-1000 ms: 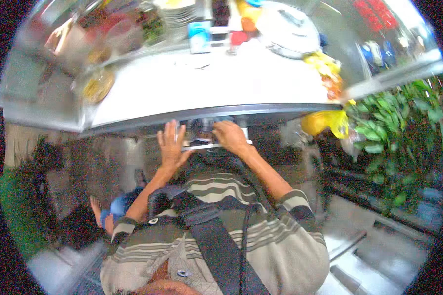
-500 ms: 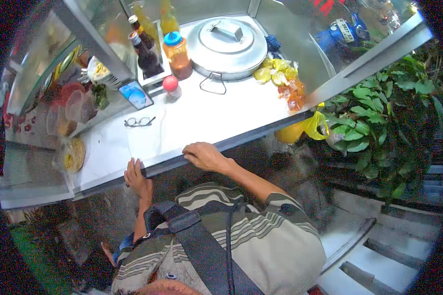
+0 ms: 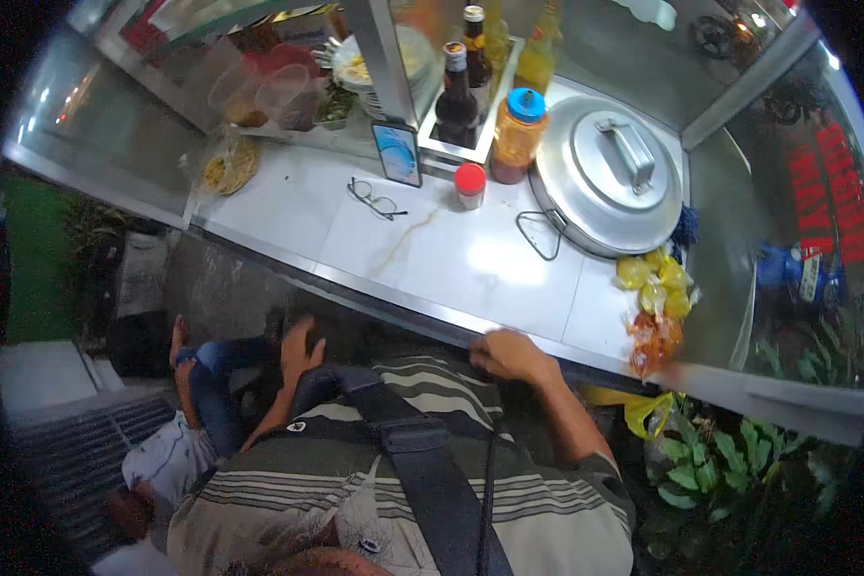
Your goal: The person prepares food by opening a styrofoam container, scooping porridge into it from a pot, and adding sauce and toppings from containers. The person then packs the food container into a plastic bag and handles paper money from a drawer to complete the transaction.
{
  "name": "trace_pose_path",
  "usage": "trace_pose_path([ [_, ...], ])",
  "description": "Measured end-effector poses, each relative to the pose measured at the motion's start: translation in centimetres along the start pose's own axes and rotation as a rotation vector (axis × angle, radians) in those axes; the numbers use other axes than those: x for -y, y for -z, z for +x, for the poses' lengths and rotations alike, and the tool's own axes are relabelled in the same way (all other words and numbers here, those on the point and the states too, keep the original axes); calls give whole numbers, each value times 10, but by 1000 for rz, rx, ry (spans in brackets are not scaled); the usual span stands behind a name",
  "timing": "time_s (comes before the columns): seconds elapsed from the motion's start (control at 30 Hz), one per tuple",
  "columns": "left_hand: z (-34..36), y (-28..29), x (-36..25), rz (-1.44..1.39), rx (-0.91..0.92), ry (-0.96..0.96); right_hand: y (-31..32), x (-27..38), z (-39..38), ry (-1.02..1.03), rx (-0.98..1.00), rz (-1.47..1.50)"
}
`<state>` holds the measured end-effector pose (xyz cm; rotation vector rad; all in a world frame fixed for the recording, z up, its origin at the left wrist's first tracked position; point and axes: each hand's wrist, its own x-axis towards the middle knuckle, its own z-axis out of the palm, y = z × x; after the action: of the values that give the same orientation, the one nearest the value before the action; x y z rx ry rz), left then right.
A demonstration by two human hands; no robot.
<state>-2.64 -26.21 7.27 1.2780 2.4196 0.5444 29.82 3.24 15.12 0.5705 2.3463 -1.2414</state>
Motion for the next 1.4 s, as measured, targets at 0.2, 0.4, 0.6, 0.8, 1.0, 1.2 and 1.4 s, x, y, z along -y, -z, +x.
trace_pose_path([
  [0.2, -175, 9, 175, -20, 904, 606, -59, -13, -43, -286, 500, -80],
  [0.4, -159, 118, 193, -187, 848, 835, -132, -57, -66, -271, 53, 373],
  [0.6, -141, 139, 219, -329, 838, 838, -227, -74, -47, -542, -36, 927],
  [0.8, -172, 109, 265, -527, 970, 748, -104, 92, -24, -468, 43, 444],
  [1.0, -86, 78, 278, -637, 825, 135, -39, 109, 135, -196, -497, 204],
  [1.2, 67, 146, 80, -377, 302, 133, -19, 68, 239, -333, -1103, -18],
  [1.4, 70, 113, 38, -599, 112, 8, -19, 64, 240, -318, -1092, -62],
])
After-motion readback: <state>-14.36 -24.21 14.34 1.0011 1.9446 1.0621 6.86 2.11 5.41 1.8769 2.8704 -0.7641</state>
